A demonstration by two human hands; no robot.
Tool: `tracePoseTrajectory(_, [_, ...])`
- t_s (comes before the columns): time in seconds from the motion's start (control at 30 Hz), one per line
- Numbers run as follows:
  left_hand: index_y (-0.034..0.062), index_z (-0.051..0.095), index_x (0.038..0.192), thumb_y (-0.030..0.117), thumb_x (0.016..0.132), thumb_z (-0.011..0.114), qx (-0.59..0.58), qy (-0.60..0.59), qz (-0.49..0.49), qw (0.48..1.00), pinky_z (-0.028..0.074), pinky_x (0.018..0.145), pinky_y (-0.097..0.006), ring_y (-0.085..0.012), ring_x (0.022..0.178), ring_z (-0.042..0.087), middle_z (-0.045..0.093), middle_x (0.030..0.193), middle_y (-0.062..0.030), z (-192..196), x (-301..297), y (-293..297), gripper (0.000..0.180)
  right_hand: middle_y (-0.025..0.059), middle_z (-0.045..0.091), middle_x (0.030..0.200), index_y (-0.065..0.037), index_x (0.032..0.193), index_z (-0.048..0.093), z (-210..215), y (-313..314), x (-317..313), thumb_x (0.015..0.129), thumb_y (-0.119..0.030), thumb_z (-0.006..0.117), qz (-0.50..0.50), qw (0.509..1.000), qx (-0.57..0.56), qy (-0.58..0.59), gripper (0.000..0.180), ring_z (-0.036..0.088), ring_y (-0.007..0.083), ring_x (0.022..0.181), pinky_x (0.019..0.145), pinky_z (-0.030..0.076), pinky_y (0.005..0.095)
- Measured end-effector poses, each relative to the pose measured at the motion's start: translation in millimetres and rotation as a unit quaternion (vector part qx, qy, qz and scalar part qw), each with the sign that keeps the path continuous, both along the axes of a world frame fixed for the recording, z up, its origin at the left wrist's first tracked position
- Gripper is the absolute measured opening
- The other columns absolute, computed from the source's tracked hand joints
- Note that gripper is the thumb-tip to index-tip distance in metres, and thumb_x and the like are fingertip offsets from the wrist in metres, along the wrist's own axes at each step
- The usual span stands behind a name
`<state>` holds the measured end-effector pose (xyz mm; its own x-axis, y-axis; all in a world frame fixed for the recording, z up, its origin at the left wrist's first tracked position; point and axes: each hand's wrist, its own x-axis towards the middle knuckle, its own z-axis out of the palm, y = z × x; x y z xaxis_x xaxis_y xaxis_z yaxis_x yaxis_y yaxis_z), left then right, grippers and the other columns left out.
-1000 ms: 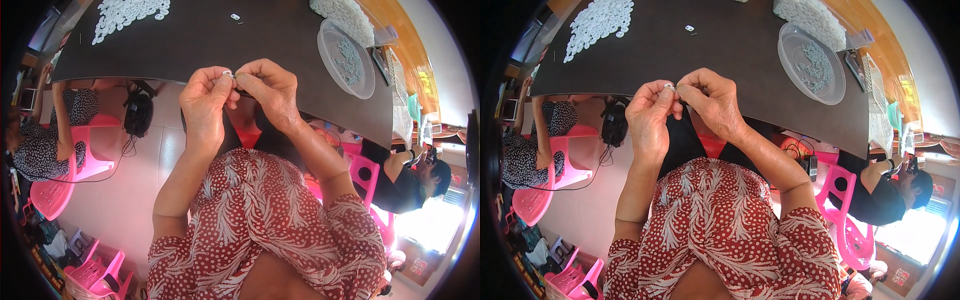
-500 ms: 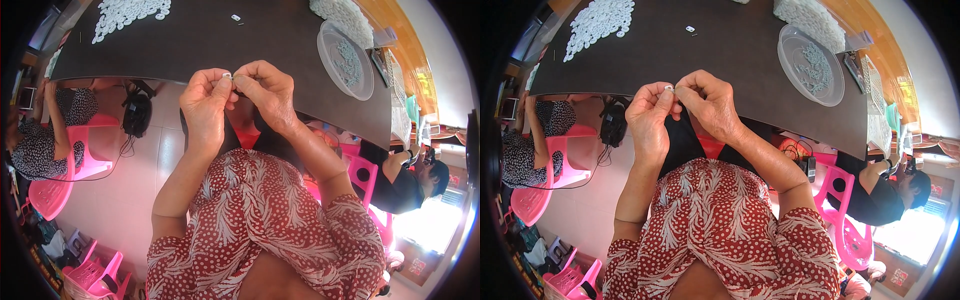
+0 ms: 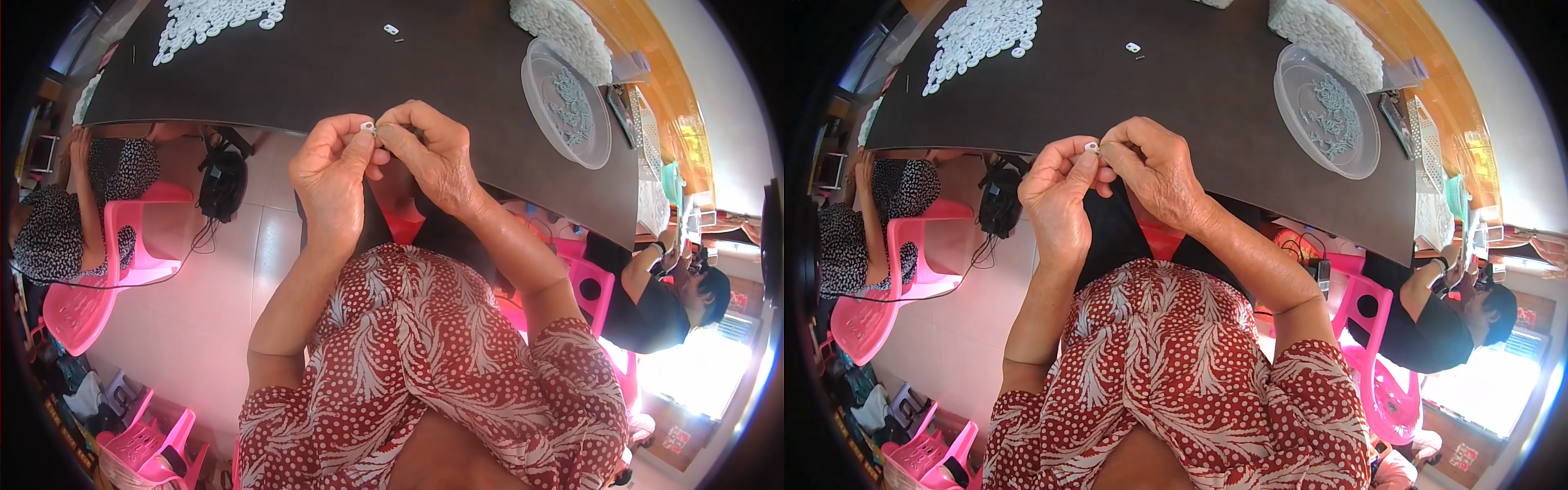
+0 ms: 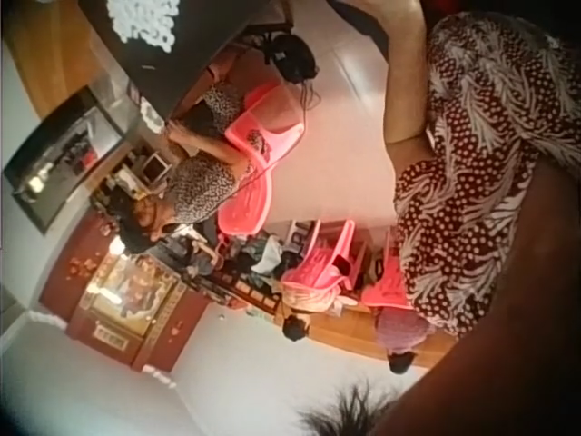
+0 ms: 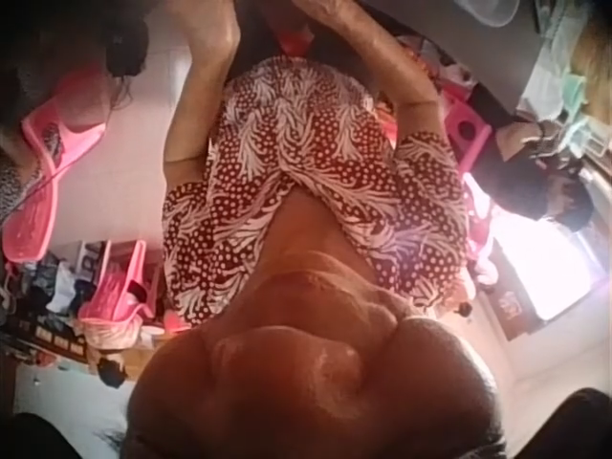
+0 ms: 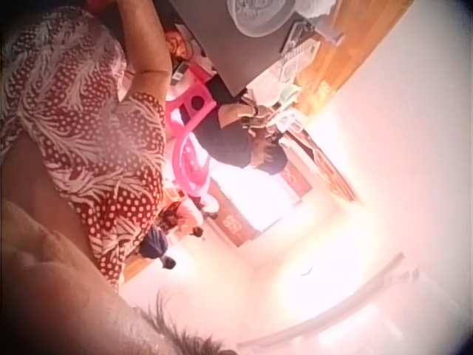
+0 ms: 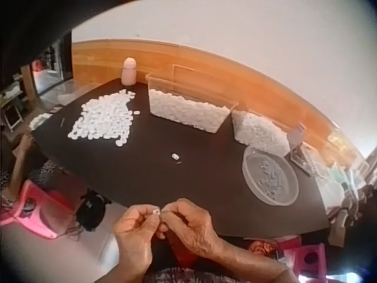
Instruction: Manually assemble small white plastic components by inserting grey plastic pins into them.
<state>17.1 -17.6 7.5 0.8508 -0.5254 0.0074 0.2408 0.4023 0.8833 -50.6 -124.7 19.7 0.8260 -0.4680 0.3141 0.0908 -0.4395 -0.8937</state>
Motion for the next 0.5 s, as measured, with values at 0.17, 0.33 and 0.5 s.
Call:
tracePoseTrajectory(0.17, [-0.0069,0.061,0.096,-0.003,0.087,0.055,0.019,-0.038,0.005,0.999,0.046,0.052,-0.021,-0.0101,0.061,0.057,0.061,0.074,-0.0063,1.5,2.5,2.1,0.011,0.0074,0.056,0.073,0.002,0.079,0.056,5.9,-0.2,3.8,0.084,-0.004,0.056,0.020,1.000,0.003,0.009,0.008,0.057,0.0115,0.064,0.057,0.045,0.0260])
tracePoseTrajectory(0.33, [-0.0033,0.061,0.095,-0.002,0.087,0.054,0.041,-0.023,-0.010,0.999,0.044,0.054,-0.018,-0.0064,0.064,0.055,0.061,0.080,-0.0041,-2.6,4.2,3.7,0.010,0.0094,0.054,0.070,0.001,0.077,0.055,2.2,-2.3,8.7,0.083,-0.004,0.056,0.034,0.999,-0.030,-0.001,0.009,0.056,0.0178,0.061,0.056,0.044,0.0306])
tracePoseTrajectory(0.5, [-0.0036,0.061,0.095,-0.002,0.087,0.054,0.019,-0.011,-0.001,1.000,0.044,0.053,-0.019,-0.0068,0.063,0.055,0.061,0.080,-0.0040,-3.6,8.9,8.5,0.011,0.0110,0.053,0.068,0.001,0.076,0.054,5.8,-1.0,17.1,0.082,-0.005,0.057,0.050,0.994,-0.094,-0.012,0.009,0.054,0.0250,0.063,0.057,0.043,0.0340])
